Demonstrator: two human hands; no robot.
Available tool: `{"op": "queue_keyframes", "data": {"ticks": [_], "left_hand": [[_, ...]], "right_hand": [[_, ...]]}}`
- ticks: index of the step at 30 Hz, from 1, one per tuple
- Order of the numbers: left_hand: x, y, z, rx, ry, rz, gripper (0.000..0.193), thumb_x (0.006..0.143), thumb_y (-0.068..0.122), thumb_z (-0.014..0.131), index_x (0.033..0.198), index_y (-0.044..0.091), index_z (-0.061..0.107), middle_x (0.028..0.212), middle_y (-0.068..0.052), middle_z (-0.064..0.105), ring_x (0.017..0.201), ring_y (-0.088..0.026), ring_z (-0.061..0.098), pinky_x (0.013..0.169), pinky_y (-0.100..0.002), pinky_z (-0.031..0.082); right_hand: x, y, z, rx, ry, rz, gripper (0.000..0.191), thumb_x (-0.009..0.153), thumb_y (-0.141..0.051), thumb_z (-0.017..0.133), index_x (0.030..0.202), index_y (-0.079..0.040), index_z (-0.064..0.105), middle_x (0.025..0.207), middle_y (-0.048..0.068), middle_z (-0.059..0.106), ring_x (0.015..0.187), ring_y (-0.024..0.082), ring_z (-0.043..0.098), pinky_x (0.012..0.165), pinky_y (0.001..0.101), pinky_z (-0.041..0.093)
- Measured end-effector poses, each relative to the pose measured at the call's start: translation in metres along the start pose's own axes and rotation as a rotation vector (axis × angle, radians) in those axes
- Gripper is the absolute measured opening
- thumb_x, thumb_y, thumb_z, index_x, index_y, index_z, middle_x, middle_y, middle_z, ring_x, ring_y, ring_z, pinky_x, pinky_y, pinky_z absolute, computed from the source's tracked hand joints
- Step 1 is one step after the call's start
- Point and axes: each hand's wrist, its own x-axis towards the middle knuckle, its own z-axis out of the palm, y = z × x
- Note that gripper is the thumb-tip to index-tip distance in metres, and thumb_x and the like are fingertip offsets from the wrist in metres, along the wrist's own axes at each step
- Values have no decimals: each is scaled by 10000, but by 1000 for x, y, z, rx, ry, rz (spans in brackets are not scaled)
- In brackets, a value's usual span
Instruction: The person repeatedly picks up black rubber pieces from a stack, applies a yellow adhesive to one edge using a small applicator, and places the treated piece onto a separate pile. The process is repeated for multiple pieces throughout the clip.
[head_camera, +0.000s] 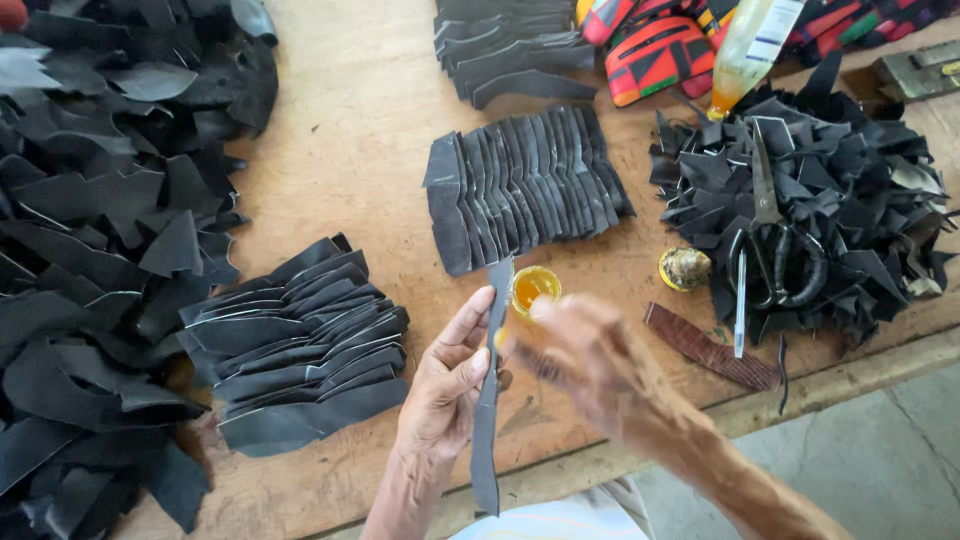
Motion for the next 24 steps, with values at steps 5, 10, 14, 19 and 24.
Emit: {"op": "queue_keyframes", "data": {"ticks": [5, 10, 14, 19, 24], "left_hand": [[2, 0, -1, -32, -91, 29, 752, 892, -18, 740, 1570, 11, 415, 1351, -71, 597, 898, -107, 601, 754, -265, 538], [3, -1, -3, 24, 0, 11, 757, 855, 6, 727, 1546, 18, 418, 1363, -85, 601, 987, -120, 643, 795, -261, 555], [3, -1, -6, -33, -105, 30, 740, 923, -17, 726, 1588, 7, 403, 1430, -102, 569, 1000, -124, 621, 843, -272, 554], [4, -3, -7, 18, -40, 20, 738, 878, -6, 717, 1546, -12, 404, 1442, -138, 556, 1207, -171, 618, 986, -282, 539], [3, -4, -10, 18, -65, 9, 756, 857, 5, 738, 1538, 2, 408, 1412, -116, 575, 1183, -162, 625, 950, -273, 549]], "right_hand": [[-3, 1, -1, 21, -22, 143, 873, 865, 17, 696, 1607, -266, 334, 1434, 203, 423, 1300, 371, 394, 1097, 477, 432], [1, -12, -11, 155, -83, 51, 930, 772, 51, 671, 1563, -324, 358, 1448, 157, 395, 1314, 360, 406, 1125, 474, 443], [9, -11, -12, 196, -23, 159, 859, 846, -23, 748, 1575, -255, 357, 1471, 159, 376, 1281, 351, 417, 1061, 448, 448], [6, -22, -15, 342, -35, 88, 805, 826, 47, 673, 1527, -288, 463, 1463, 115, 430, 1318, 317, 444, 1120, 426, 473], [2, -32, -14, 431, -5, 166, 758, 905, -5, 708, 1528, -369, 473, 1446, 145, 429, 1266, 293, 464, 1007, 379, 494]]}}
